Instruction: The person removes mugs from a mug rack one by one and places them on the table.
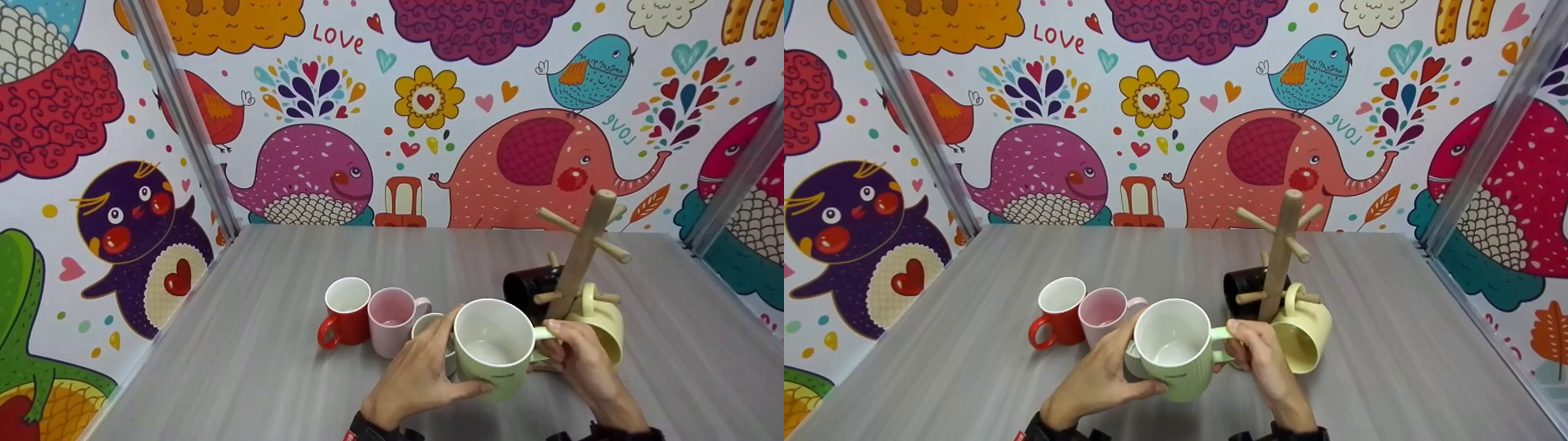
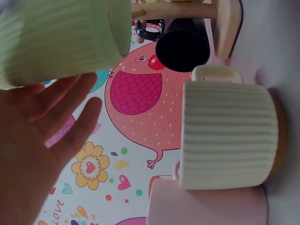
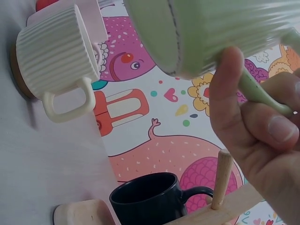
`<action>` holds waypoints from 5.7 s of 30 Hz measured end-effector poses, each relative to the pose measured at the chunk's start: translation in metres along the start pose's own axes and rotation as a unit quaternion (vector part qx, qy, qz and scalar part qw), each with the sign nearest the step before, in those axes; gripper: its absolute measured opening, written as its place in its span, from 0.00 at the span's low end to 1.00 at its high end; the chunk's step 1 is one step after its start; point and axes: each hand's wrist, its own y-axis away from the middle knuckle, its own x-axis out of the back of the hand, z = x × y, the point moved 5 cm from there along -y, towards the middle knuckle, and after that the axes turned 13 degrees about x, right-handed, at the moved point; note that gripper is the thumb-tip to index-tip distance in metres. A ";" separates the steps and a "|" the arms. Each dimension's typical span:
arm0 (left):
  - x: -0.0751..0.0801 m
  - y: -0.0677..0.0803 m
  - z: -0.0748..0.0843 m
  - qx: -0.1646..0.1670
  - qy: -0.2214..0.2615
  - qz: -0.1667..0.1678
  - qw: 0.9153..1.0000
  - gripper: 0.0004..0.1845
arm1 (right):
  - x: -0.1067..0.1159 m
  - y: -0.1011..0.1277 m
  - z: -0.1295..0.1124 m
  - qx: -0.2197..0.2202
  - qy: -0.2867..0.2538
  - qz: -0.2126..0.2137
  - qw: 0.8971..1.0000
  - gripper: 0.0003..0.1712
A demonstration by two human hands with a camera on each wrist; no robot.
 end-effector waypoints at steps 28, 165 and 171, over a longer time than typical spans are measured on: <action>-0.001 -0.003 -0.003 -0.002 0.116 0.031 0.993 0.47 | -0.019 -0.002 0.007 0.028 -0.063 -0.125 0.990 0.21; 0.079 0.034 -0.065 0.176 0.047 -0.066 0.981 0.46 | 0.012 0.002 -0.010 -0.064 0.190 0.065 0.978 0.13; 0.082 0.036 -0.066 0.183 0.038 -0.060 0.981 0.45 | 0.012 0.000 -0.011 -0.048 0.225 0.088 0.969 0.10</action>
